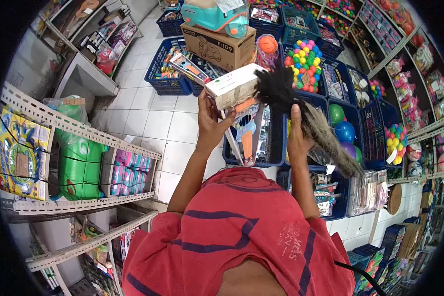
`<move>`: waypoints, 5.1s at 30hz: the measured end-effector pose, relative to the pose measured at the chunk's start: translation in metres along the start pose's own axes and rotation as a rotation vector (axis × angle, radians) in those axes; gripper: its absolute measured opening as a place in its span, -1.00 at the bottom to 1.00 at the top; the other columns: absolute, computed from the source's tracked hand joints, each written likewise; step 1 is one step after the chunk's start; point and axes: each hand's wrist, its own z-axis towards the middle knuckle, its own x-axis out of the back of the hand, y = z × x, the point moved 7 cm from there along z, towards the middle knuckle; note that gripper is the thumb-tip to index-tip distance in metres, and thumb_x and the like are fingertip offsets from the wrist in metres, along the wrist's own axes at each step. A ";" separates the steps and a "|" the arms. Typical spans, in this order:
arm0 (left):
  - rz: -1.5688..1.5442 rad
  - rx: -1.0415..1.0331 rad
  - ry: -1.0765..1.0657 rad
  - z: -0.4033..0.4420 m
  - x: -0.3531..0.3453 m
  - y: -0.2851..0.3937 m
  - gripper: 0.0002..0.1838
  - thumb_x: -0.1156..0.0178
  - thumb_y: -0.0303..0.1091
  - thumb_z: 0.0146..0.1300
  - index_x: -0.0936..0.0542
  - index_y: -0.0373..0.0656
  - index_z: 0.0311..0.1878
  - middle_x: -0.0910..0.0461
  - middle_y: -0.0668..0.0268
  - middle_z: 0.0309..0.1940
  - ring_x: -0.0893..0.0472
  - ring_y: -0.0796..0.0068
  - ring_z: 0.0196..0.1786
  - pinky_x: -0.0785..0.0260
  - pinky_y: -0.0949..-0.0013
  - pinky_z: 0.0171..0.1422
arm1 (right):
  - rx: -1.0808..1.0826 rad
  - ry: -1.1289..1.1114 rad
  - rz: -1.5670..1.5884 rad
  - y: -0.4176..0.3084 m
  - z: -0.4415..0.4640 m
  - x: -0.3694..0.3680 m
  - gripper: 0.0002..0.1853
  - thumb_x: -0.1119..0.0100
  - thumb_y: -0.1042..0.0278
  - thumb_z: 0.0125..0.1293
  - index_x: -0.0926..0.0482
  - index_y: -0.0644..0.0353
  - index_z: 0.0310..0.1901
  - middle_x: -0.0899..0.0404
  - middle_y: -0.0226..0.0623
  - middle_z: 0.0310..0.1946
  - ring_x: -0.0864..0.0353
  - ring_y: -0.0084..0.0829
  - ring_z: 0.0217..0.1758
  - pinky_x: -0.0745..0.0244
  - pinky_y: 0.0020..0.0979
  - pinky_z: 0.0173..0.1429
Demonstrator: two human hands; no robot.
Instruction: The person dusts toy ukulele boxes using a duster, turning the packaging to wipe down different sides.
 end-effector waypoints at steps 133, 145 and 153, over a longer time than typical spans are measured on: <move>0.207 -0.027 -0.101 -0.035 0.089 0.037 0.11 -0.30 -0.60 -0.11 0.33 -0.08 0.34 -0.37 0.12 -0.08 -0.47 0.36 -0.03 -0.35 0.39 0.03 | 0.281 -0.213 -0.272 -0.070 -0.080 -0.094 -0.82 -0.09 0.38 0.17 -0.48 0.33 -0.27 -0.45 -0.16 -0.32 -0.47 -0.27 -0.24 -0.35 -0.38 -0.16; 0.250 -0.038 -0.100 -0.034 0.090 0.037 0.12 -0.32 -0.60 -0.15 0.30 -0.10 0.34 -0.38 0.10 -0.07 -0.47 0.34 -0.01 -0.33 0.37 0.07 | 0.208 -0.214 -0.287 -0.068 -0.076 -0.090 -0.80 -0.11 0.37 0.16 -0.50 0.31 -0.24 -0.49 -0.19 -0.26 -0.52 -0.29 -0.19 -0.39 -0.42 -0.12; 0.151 -0.023 -0.054 -0.031 0.092 0.037 0.11 -0.28 -0.67 -0.14 0.30 -0.07 0.34 -0.38 0.11 -0.08 -0.46 0.35 -0.02 -0.35 0.42 0.05 | 0.292 -0.427 -0.080 -0.089 -0.099 -0.109 -0.81 -0.12 0.38 0.17 -0.50 0.29 -0.23 -0.53 -0.24 -0.34 -0.55 -0.43 -0.35 -0.40 -0.51 -0.27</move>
